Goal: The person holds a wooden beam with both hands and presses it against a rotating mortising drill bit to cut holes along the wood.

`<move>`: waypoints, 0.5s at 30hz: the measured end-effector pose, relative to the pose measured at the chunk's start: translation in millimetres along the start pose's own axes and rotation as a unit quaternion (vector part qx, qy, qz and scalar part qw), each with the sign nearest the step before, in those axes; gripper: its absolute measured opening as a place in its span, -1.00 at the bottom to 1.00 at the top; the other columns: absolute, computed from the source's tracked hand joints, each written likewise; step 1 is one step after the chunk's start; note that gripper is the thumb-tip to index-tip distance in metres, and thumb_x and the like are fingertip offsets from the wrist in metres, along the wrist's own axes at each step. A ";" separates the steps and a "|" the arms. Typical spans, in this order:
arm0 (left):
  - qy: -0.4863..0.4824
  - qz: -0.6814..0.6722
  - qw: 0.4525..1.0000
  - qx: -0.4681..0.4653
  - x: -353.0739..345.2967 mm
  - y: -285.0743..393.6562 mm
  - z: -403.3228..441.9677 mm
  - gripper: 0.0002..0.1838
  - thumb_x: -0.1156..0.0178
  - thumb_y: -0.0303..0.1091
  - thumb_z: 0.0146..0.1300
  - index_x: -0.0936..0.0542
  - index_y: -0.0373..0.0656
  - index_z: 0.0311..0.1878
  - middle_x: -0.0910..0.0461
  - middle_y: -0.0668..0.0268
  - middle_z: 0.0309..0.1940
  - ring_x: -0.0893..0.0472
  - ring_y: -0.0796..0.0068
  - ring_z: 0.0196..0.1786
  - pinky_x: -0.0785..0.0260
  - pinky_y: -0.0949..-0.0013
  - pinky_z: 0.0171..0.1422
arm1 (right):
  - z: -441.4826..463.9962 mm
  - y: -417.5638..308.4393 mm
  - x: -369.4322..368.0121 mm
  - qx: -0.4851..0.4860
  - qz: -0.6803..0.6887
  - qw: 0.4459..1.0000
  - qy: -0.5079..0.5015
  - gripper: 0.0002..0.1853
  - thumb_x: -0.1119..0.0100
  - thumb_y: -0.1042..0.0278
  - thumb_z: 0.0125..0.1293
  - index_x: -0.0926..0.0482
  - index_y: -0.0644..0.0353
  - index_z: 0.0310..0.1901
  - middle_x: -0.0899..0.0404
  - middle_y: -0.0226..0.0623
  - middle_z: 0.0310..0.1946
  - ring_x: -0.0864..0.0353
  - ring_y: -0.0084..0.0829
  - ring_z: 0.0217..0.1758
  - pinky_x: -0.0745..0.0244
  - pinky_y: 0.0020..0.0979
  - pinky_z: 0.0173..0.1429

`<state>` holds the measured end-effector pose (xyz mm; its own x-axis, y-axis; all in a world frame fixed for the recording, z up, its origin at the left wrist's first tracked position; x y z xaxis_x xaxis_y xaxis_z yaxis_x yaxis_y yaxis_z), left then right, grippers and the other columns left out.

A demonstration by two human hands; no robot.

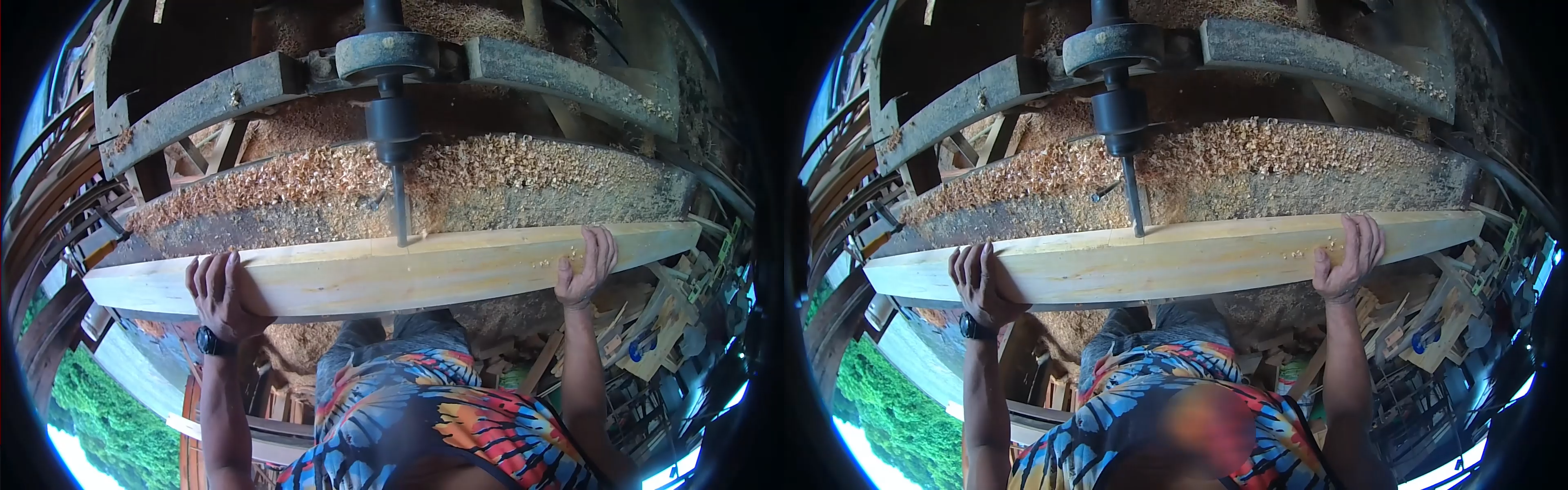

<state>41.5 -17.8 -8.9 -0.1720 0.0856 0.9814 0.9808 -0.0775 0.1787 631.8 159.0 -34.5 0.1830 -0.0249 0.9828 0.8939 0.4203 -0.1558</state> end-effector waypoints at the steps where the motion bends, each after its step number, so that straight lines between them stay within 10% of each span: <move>1: 0.001 0.000 1.000 0.000 0.9 -0.3 0.3 0.12 -0.64 0.01 -0.20 -0.49 -0.20 0.52 -0.59 0.04 0.34 -0.58 -0.07 0.40 -0.18 -0.37 0.64 | 0.3 -1.1 0.9 -0.002 -0.003 1.000 -0.004 -0.23 -0.05 -0.34 0.53 -0.62 0.32 0.33 -0.59 0.05 0.27 -0.52 0.15 0.43 -0.18 0.22 0.59; 15: -0.005 -0.033 0.999 -0.009 9.8 -9.2 22.3 0.29 -0.71 -0.02 -0.38 -0.44 -0.24 0.57 -0.56 -0.04 0.35 -0.53 -0.16 0.41 -0.19 -0.35 0.63 | 9.6 -1.2 0.2 -0.021 0.045 0.999 0.007 -0.26 -0.23 -0.24 0.40 -0.65 0.30 0.30 -0.62 -0.02 0.29 -0.50 0.13 0.46 -0.14 0.19 0.64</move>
<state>32.8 6.0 -2.5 -0.2347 0.1004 0.9669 0.9657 -0.0895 0.2438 626.9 167.3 -33.1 0.2686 -0.0020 0.9633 0.8904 0.3821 -0.2475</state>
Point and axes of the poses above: each hand's wrist, its own z-axis towards the middle knuckle, its own x-axis out of the back of the hand, y = z × x, the point moved 1 cm from there along z, towards the middle knuckle
